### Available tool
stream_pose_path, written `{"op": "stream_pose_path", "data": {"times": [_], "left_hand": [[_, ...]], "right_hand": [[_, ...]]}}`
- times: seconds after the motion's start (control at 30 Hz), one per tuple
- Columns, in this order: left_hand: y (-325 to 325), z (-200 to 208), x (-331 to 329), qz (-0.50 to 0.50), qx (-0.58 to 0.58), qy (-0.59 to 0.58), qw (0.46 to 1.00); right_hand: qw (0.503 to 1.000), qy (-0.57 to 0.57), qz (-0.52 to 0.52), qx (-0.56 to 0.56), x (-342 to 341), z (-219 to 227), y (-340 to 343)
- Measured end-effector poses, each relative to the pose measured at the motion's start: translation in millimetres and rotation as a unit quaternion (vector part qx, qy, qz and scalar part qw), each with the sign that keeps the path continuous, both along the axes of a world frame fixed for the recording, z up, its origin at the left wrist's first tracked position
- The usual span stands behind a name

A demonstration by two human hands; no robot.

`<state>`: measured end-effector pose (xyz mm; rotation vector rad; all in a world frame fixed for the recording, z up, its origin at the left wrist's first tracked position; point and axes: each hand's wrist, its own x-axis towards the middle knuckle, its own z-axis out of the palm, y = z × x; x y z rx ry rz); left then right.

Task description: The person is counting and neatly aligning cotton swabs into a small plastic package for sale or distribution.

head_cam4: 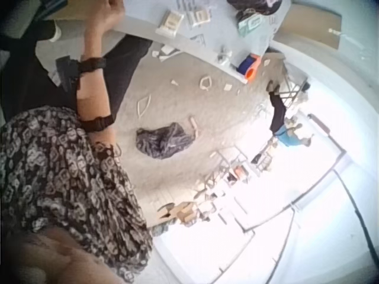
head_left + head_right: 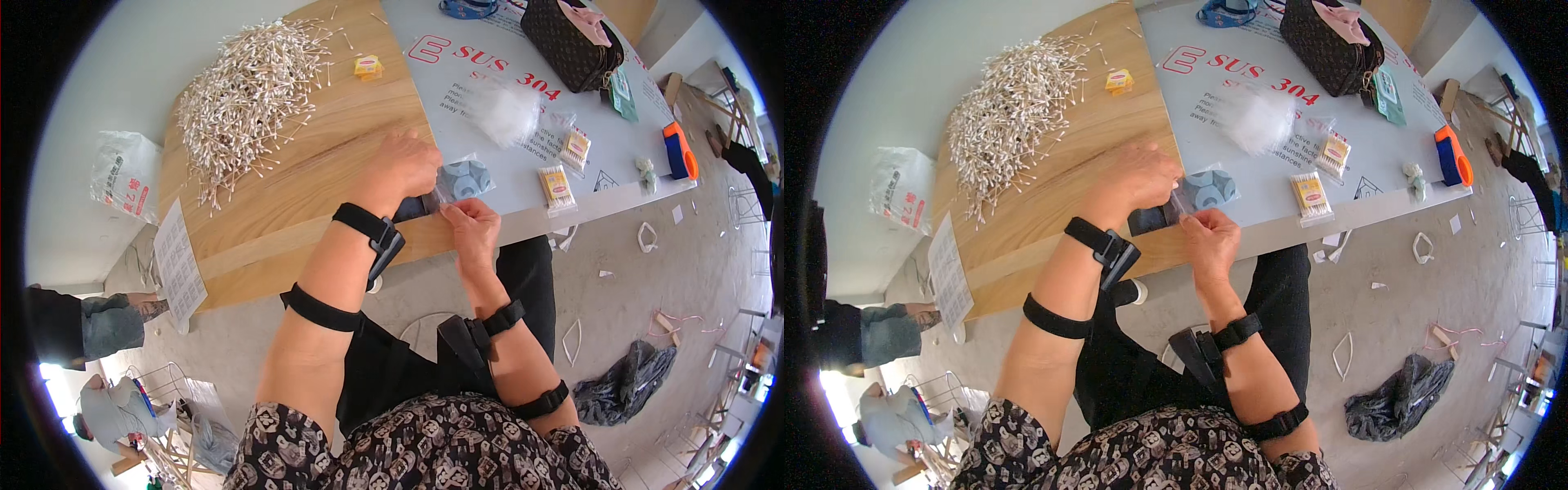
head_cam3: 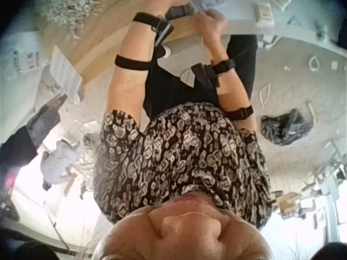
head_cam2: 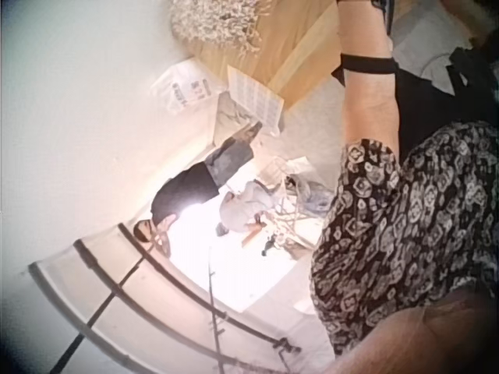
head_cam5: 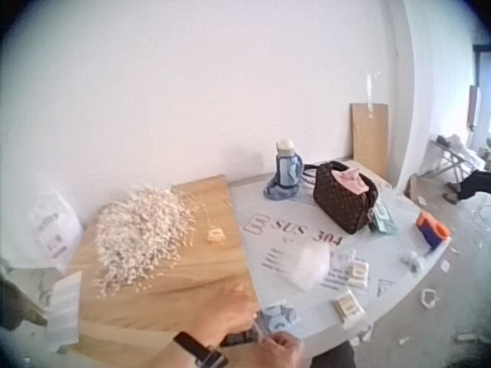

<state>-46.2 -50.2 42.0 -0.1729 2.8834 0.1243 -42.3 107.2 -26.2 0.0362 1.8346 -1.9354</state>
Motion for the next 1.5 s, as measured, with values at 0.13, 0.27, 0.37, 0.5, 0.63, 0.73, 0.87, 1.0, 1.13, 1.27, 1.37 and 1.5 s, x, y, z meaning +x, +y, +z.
{"op": "stream_pose_path", "data": {"times": [0.13, 0.27, 0.37, 0.5, 0.63, 0.73, 0.87, 1.0, 1.13, 1.27, 1.37, 1.5], "left_hand": [[-2, -6, 9, 0.036, 0.025, 0.047, 0.998], [-4, -21, 35, 0.251, 0.219, 0.197, 0.922], [26, -26, 56, 0.312, 0.283, 0.181, 0.889], [74, -31, 56, 0.386, 0.210, 0.243, 0.865], [85, -39, 45, 0.398, 0.114, 0.282, 0.865], [88, -36, 37, 0.427, 0.113, 0.230, 0.867], [95, -28, 33, 0.468, 0.114, 0.223, 0.847], [86, -31, 36, 0.418, 0.087, 0.199, 0.882], [72, -27, 50, 0.452, 0.081, 0.190, 0.868], [80, -16, 51, 0.503, 0.186, 0.202, 0.820], [80, -25, 48, 0.518, 0.207, 0.189, 0.808], [48, -50, 43, 0.508, 0.242, 0.262, 0.784]], "right_hand": [[0.995, -0.049, -0.081, -0.018, -2, 3, -7], [0.977, -0.146, -0.129, -0.088, -19, -2, -3], [0.988, -0.075, -0.120, -0.061, -18, -3, 0], [0.994, 0.084, -0.067, -0.019, -10, -6, 0], [0.994, 0.101, -0.043, -0.004, -10, -7, -1], [0.996, 0.083, -0.026, -0.020, -12, -4, 0], [0.992, 0.121, -0.010, -0.011, -7, 2, 0], [0.988, 0.140, 0.048, 0.039, -12, 1, 14], [0.984, 0.158, 0.062, 0.049, -17, 3, 34], [0.883, 0.461, 0.053, 0.069, -38, 22, 40], [0.906, 0.375, 0.168, 0.105, -35, 27, 42], [0.899, 0.371, 0.191, 0.132, -14, 19, 36]]}}
